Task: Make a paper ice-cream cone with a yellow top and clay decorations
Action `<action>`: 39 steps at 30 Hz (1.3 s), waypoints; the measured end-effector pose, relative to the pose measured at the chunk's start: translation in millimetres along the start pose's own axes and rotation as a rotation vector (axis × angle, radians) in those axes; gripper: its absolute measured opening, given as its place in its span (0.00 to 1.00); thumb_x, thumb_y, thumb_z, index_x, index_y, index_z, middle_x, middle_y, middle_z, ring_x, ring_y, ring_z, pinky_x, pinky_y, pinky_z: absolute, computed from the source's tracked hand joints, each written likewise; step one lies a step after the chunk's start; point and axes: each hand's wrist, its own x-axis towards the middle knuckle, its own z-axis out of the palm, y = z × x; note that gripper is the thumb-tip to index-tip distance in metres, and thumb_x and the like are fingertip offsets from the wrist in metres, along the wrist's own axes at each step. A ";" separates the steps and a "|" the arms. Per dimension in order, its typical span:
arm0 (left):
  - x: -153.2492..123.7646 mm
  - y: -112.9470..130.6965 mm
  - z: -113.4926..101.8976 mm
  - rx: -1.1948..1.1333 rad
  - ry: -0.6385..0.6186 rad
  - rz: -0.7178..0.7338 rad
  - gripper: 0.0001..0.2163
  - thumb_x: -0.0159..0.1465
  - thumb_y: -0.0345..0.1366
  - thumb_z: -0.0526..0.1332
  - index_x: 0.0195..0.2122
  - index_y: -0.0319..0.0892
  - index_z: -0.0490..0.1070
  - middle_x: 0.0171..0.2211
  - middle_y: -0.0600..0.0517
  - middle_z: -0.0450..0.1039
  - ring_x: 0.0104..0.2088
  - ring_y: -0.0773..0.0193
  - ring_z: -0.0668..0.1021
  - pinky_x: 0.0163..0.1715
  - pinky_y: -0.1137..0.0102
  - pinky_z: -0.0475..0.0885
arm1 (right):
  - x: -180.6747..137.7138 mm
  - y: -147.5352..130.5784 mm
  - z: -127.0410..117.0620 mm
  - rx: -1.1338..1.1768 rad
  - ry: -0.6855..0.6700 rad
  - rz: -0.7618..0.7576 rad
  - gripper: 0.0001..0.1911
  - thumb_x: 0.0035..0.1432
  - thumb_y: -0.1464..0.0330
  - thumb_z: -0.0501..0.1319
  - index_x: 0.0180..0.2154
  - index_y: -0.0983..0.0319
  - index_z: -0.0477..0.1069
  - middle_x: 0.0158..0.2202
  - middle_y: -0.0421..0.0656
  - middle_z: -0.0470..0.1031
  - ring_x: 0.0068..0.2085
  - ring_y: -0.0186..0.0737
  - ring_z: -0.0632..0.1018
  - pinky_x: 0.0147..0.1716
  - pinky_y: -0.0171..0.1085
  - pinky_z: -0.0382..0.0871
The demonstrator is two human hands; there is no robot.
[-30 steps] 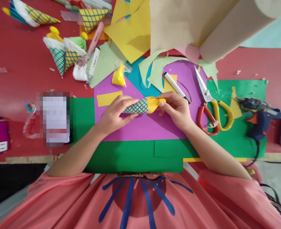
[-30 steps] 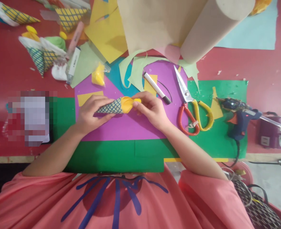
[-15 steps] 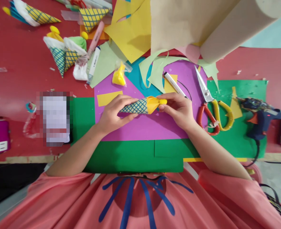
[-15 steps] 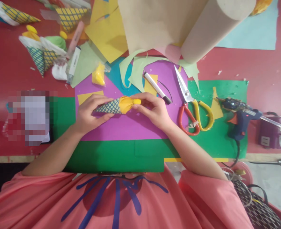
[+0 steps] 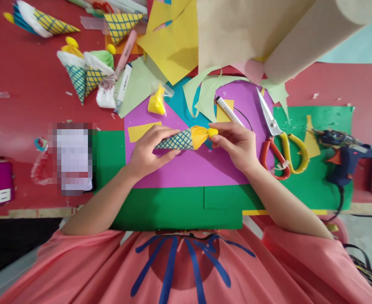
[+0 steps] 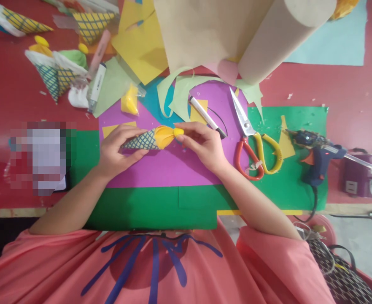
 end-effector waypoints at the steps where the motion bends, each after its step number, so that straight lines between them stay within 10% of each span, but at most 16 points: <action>1: 0.4 0.2 0.0 -0.008 0.015 0.011 0.17 0.64 0.42 0.65 0.52 0.45 0.71 0.45 0.51 0.79 0.46 0.62 0.80 0.52 0.64 0.76 | 0.1 -0.4 0.2 -0.008 0.014 0.007 0.14 0.54 0.62 0.72 0.44 0.56 0.79 0.29 0.35 0.77 0.25 0.28 0.77 0.25 0.30 0.76; 39: -4.2 -2.0 1.9 0.096 -0.032 -0.019 0.21 0.67 0.44 0.61 0.59 0.46 0.68 0.50 0.47 0.77 0.51 0.58 0.78 0.55 0.61 0.75 | -1.2 3.6 2.9 0.026 0.080 0.055 0.13 0.57 0.58 0.69 0.40 0.58 0.75 0.33 0.37 0.80 0.27 0.30 0.80 0.30 0.33 0.78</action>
